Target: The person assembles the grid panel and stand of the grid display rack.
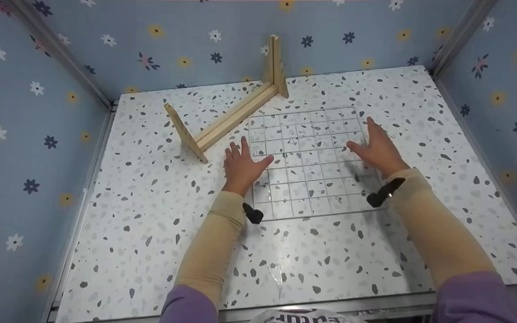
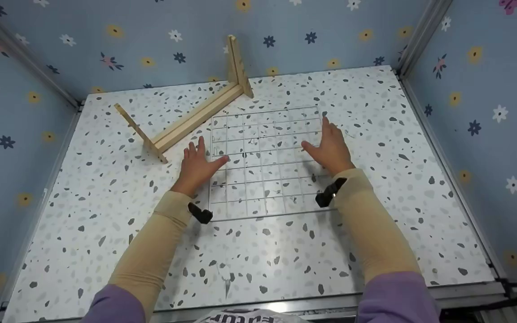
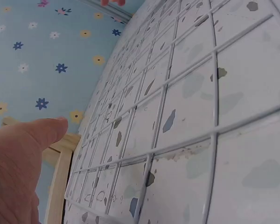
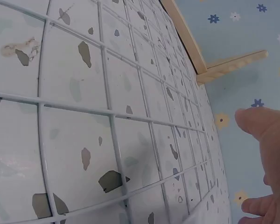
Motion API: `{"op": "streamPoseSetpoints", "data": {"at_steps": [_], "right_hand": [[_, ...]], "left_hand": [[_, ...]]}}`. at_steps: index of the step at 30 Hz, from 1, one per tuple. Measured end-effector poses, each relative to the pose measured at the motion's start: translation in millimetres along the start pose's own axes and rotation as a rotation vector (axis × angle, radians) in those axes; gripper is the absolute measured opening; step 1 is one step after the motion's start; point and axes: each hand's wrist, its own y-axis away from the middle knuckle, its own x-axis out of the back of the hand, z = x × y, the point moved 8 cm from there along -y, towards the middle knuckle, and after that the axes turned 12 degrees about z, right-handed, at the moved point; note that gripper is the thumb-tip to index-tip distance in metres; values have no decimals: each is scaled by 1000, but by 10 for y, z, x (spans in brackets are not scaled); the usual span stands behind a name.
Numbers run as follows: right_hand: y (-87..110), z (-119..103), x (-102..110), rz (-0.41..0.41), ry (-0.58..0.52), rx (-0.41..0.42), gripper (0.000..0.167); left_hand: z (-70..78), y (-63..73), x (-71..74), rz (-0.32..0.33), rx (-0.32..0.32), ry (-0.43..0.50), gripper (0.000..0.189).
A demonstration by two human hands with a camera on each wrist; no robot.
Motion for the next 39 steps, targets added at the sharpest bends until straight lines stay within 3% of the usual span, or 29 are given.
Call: {"op": "streamPoseSetpoints", "data": {"at_steps": [6, 16, 21, 25, 29, 33, 39], "right_hand": [[-96, 49, -57, 31, 26, -24, 104], [-101, 236, -171, 48, 103, -146, 97], [-89, 205, -156, 104, 107, -157, 80], [-88, 189, -182, 106, 117, -166, 61], [-97, 179, -177, 107, 119, -169, 46], [-113, 148, -153, 113, 102, -189, 37], [-63, 111, -166, 110, 49, -224, 36]], "left_hand": [[6, -52, -49, 35, 62, 26, 112], [70, -60, -155, 38, 82, -13, 108], [130, -67, -141, 61, 83, -40, 93], [183, -78, -121, 80, 92, -30, 68], [257, -124, -125, 96, 57, -19, 40], [315, -189, -119, 107, 22, -72, 34], [313, -241, -103, 110, 22, -160, 29]]}}
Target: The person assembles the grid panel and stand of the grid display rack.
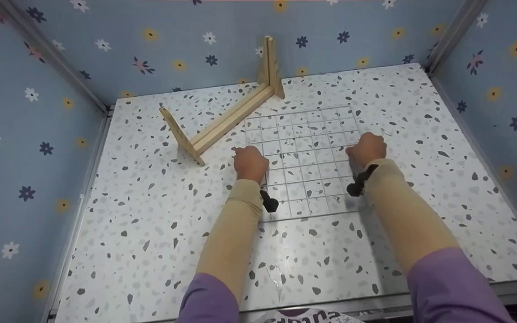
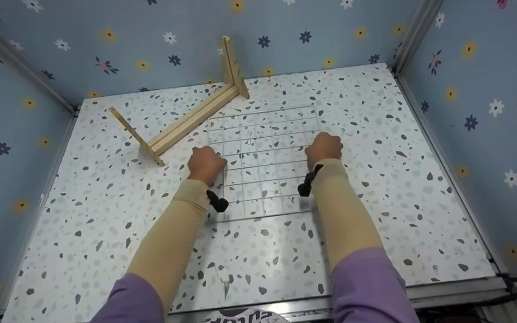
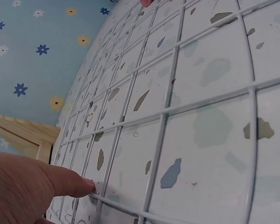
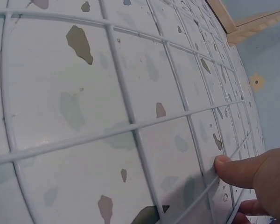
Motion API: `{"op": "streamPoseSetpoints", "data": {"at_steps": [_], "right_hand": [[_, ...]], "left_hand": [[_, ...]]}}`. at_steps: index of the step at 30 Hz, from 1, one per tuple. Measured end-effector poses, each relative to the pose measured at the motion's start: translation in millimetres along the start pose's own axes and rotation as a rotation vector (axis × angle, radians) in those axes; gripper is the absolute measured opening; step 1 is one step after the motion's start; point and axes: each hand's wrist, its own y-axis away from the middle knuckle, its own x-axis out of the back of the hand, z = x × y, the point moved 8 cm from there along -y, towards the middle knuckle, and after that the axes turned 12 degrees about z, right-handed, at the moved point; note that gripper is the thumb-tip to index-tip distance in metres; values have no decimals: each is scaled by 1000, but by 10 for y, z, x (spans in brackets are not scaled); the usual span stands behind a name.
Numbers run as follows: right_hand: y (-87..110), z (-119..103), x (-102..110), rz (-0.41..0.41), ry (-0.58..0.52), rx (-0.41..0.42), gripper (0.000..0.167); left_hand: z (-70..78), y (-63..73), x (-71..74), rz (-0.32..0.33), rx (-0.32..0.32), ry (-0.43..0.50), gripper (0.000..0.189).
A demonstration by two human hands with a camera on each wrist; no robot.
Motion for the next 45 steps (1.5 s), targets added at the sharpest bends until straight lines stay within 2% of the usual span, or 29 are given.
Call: {"op": "streamPoseSetpoints", "data": {"at_steps": [3, 5, 9, 12, 19, 23, 28, 34, 39, 45], "right_hand": [[22, 27, 2, -12, -44, -32, 34], [33, 39, 9, -21, -63, -54, 32], [29, 36, -11, -44, -37, -60, 34], [9, 21, -39, -61, -21, -53, 38], [14, -1, -39, -84, 3, -31, 34], [26, -48, 42, -48, -24, -22, 37], [20, -83, 99, -45, -49, -57, 44], [19, -141, 114, -83, -107, -73, 32], [19, -196, 197, -54, -118, -49, 38], [35, -237, 300, -30, -108, -29, 37]], "left_hand": [[1, -12, 19, 8, 4, 21, 25], [-4, -11, 26, 8, 14, 77, 24], [-87, 26, 22, -12, 83, 212, 22], [-154, 51, 30, -21, 121, 252, 24], [-195, 50, 48, -47, 118, 192, 30], [-162, 42, 88, -49, 109, 192, 33], [-122, 23, 136, -61, 131, 210, 35], [-72, -18, 220, -44, 136, 187, 27], [-33, -38, 310, -15, 135, 185, 39], [40, -34, 428, 27, 74, 212, 56]]}}
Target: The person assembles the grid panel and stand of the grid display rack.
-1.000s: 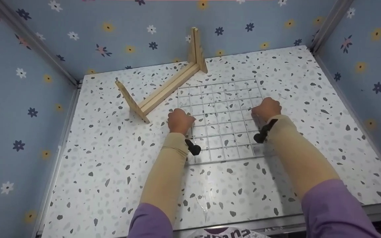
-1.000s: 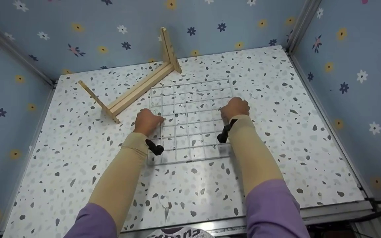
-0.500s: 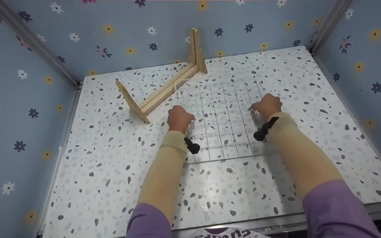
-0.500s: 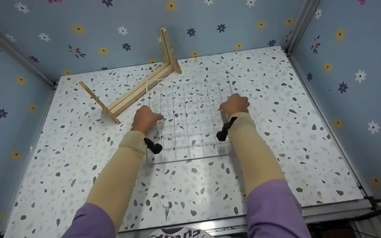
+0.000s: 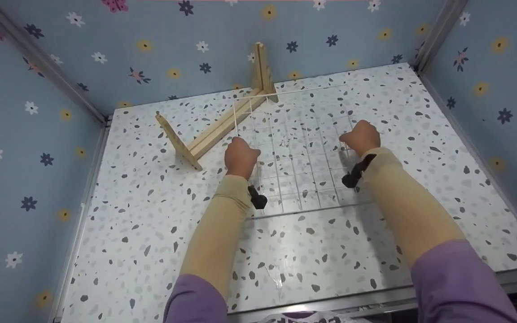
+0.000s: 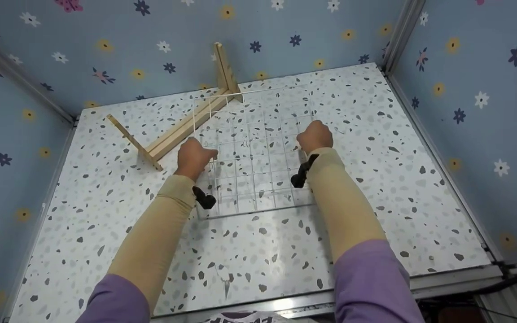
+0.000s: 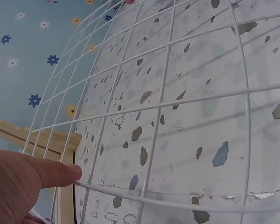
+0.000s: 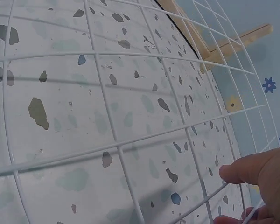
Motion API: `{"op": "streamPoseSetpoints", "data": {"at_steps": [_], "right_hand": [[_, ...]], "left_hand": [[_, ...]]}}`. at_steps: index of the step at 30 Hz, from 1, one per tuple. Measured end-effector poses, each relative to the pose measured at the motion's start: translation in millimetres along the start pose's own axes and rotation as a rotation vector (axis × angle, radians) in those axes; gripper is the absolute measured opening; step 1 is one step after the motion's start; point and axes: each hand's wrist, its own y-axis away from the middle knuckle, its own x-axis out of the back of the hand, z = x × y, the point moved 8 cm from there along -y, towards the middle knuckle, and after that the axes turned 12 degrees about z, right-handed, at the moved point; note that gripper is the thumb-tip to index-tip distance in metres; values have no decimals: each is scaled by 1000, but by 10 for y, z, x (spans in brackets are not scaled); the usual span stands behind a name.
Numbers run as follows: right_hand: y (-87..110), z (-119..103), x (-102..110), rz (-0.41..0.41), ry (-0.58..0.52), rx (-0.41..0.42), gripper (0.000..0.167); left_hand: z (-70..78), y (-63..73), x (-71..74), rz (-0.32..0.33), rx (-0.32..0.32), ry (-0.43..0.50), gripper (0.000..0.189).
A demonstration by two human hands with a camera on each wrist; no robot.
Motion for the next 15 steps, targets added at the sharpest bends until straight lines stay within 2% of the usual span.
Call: {"op": "streamPoseSetpoints", "data": {"at_steps": [5, 10, 15], "right_hand": [[-6, -75, 43, 18, 8, 17, 49], [-19, -145, 110, 35, -3, 17, 55], [-29, -202, 158, 59, -11, 34, 57]], "left_hand": [[29, 5, 95, 27, -26, 56, 69], [49, -5, 141, 18, -3, 83, 82], [52, -15, 174, 24, 12, 75, 84]]}}
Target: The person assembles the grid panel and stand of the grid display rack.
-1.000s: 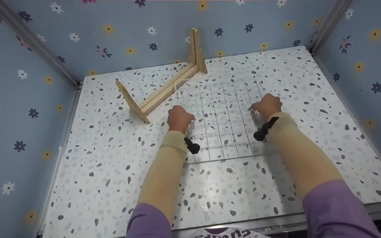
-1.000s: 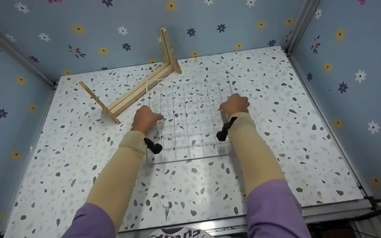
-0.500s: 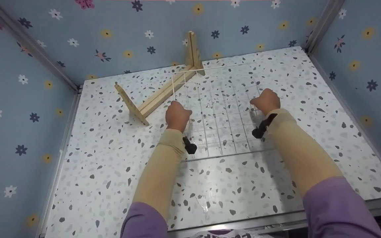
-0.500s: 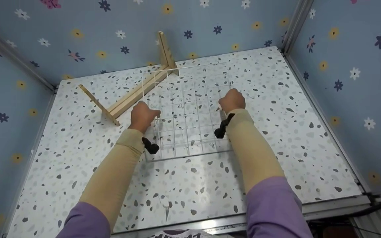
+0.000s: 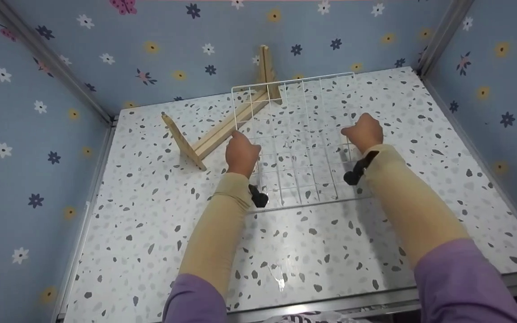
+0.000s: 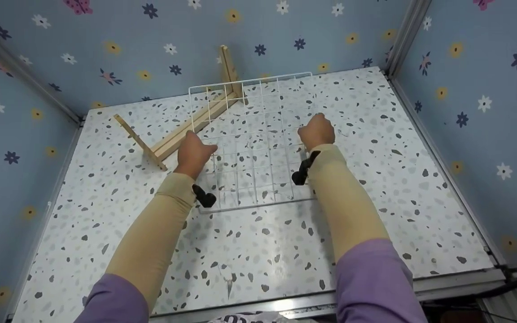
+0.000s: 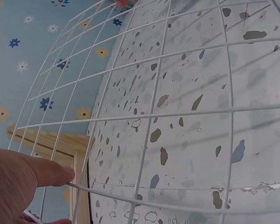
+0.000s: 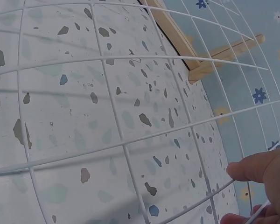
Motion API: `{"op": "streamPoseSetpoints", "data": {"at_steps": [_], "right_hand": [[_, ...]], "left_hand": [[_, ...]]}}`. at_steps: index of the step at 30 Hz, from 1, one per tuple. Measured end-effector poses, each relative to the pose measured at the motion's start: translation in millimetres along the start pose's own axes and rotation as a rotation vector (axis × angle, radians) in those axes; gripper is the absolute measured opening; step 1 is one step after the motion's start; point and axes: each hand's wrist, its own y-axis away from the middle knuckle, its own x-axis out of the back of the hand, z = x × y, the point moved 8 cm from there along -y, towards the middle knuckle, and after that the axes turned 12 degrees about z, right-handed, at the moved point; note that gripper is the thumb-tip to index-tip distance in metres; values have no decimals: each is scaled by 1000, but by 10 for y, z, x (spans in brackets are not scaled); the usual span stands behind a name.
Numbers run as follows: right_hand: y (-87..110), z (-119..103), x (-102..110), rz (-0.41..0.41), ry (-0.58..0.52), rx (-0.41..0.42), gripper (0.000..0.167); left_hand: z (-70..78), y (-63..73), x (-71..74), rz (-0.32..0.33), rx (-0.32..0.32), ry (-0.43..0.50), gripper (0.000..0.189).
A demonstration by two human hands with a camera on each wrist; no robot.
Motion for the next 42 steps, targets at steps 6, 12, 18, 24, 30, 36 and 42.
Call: {"op": "streamPoseSetpoints", "data": {"at_steps": [6, 12, 18, 24, 30, 36, 42], "right_hand": [[-17, -5, 75, 53, -21, 15, 69], [-48, -45, 153, 84, -67, -4, 81], [-61, -129, 222, 110, -142, -20, 86], [-62, -137, 267, 128, -192, -22, 86], [-57, -120, 306, 145, -241, -45, 79], [-67, -137, 363, 180, -317, -61, 73], [-67, -167, 414, 200, -417, -54, 70]], "left_hand": [[49, -14, 19, 15, -34, 13, 87], [84, -16, 67, 38, -34, 76, 87], [117, -23, 155, 83, -55, 151, 85], [170, -32, 277, 153, -75, 241, 75], [193, -38, 346, 185, -72, 314, 67], [197, -54, 387, 191, -68, 376, 67], [213, -60, 410, 178, -47, 468, 70]]}}
